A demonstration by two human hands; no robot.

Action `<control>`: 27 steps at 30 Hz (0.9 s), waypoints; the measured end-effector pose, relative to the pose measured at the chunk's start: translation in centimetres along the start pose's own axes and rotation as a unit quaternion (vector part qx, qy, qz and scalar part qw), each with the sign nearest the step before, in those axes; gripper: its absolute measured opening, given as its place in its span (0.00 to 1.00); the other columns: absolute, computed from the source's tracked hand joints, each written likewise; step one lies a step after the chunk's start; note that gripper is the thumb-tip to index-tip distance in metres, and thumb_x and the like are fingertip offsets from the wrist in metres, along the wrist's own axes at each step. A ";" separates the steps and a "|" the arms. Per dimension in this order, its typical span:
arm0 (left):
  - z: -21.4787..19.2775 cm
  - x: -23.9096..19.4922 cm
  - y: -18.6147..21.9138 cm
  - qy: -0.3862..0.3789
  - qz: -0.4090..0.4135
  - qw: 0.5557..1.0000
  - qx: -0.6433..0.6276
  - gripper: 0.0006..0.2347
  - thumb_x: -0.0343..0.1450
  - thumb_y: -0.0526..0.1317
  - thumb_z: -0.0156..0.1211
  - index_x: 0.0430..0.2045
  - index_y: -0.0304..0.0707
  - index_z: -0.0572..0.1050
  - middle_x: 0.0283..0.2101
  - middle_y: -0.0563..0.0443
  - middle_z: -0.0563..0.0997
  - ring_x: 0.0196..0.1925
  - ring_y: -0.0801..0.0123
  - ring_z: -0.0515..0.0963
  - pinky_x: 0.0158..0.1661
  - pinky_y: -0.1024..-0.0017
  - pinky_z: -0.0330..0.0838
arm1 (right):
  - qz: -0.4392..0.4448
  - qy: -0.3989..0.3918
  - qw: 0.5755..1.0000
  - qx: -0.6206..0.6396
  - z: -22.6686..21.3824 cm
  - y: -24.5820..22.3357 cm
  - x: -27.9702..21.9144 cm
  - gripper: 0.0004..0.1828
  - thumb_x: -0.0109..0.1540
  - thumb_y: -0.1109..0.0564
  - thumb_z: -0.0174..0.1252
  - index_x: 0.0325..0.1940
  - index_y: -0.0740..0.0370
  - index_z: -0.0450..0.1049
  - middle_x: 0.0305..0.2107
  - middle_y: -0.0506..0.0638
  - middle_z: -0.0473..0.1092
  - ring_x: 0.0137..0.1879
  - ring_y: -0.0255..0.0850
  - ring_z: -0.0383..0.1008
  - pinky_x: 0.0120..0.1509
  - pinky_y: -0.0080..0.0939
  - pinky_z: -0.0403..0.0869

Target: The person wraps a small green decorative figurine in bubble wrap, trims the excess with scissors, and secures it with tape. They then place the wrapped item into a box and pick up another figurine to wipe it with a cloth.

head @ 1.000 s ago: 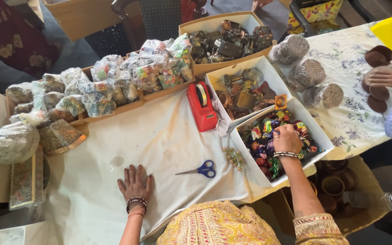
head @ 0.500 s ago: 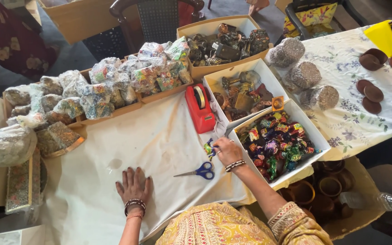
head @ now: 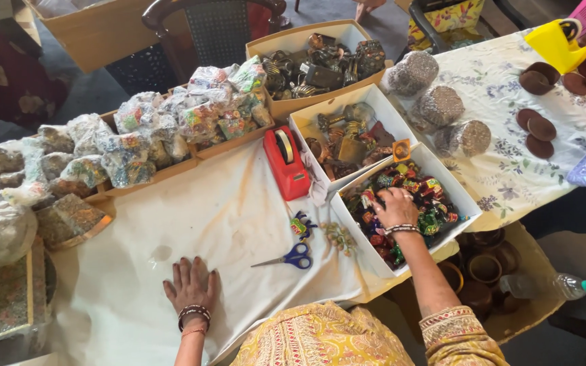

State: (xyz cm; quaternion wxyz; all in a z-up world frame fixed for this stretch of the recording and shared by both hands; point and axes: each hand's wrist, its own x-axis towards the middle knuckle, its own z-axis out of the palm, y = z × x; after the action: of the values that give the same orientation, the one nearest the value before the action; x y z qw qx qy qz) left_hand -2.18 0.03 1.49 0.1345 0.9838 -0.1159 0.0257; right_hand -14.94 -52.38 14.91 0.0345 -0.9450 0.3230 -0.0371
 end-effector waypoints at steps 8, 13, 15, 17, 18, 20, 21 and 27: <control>0.1 0.1 -0.1 0.004 0.002 1.000 0.000 0.27 0.71 0.59 0.49 0.66 0.56 0.65 0.74 0.49 0.61 0.79 0.58 0.53 0.72 0.43 0.38 | 0.077 -0.061 0.991 -0.093 -2.4 4.1 -1.9 0.21 0.59 0.39 0.62 0.53 0.43 0.78 0.63 0.48 0.66 0.70 0.47 0.62 0.73 0.60 0.61; 0.5 0.0 -0.3 -0.001 -0.001 1.000 0.007 0.27 0.71 0.60 0.49 0.66 0.57 0.65 0.74 0.50 0.61 0.79 0.59 0.53 0.72 0.44 0.38 | 0.139 -0.096 0.983 -0.072 -5.1 6.5 -0.8 0.17 0.62 0.43 0.61 0.54 0.46 0.78 0.58 0.48 0.72 0.67 0.45 0.70 0.70 0.50 0.69; 0.5 0.1 -0.3 -0.004 0.001 1.000 0.008 0.27 0.71 0.60 0.48 0.66 0.57 0.65 0.74 0.49 0.60 0.78 0.58 0.52 0.72 0.44 0.37 | 0.192 -0.109 0.973 -0.069 -6.5 7.3 -0.5 0.16 0.62 0.45 0.62 0.54 0.42 0.78 0.55 0.46 0.73 0.62 0.45 0.72 0.67 0.49 0.71; 0.4 0.1 -0.3 -0.008 0.002 1.000 0.008 0.28 0.71 0.60 0.48 0.66 0.56 0.65 0.74 0.49 0.60 0.78 0.58 0.52 0.72 0.44 0.37 | 0.217 -0.105 0.967 -0.077 -5.2 10.1 0.5 0.15 0.62 0.48 0.61 0.53 0.40 0.79 0.55 0.45 0.74 0.61 0.44 0.74 0.65 0.50 0.73; 0.3 0.1 -0.3 -0.011 0.002 1.000 0.007 0.28 0.71 0.60 0.48 0.66 0.56 0.64 0.74 0.49 0.60 0.78 0.58 0.52 0.72 0.44 0.36 | 0.242 -0.101 0.961 -0.084 -4.6 11.5 1.0 0.14 0.63 0.51 0.61 0.52 0.39 0.80 0.55 0.44 0.75 0.60 0.44 0.75 0.62 0.51 0.75; 0.2 0.2 -0.1 -0.010 0.002 1.000 0.006 0.28 0.71 0.60 0.48 0.67 0.56 0.64 0.74 0.49 0.60 0.78 0.58 0.51 0.72 0.44 0.36 | 0.259 -0.120 0.957 -0.052 -4.2 13.3 2.2 0.14 0.65 0.49 0.59 0.55 0.39 0.79 0.53 0.47 0.77 0.59 0.45 0.77 0.61 0.49 0.76; 0.1 0.1 -0.1 -0.010 0.002 1.000 0.006 0.28 0.71 0.60 0.47 0.67 0.56 0.64 0.74 0.48 0.60 0.79 0.58 0.51 0.72 0.44 0.36 | 0.276 -0.139 0.951 -0.020 -4.0 14.1 2.6 0.15 0.66 0.47 0.58 0.57 0.38 0.78 0.51 0.49 0.79 0.57 0.46 0.79 0.60 0.48 0.78; 0.1 0.0 -0.1 -0.003 0.002 1.000 0.004 0.27 0.71 0.59 0.48 0.67 0.56 0.65 0.75 0.48 0.60 0.79 0.58 0.51 0.72 0.44 0.37 | 0.211 -0.072 0.972 0.068 4.8 19.8 6.4 0.27 0.65 0.41 0.61 0.68 0.44 0.72 0.58 0.57 0.74 0.60 0.56 0.74 0.63 0.54 0.73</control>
State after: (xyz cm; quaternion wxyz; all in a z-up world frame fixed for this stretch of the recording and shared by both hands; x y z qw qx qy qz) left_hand -2.16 0.06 1.41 0.1299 0.9842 -0.1177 0.0230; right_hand -21.47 -71.76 8.68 0.1295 -0.8512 0.5084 0.0175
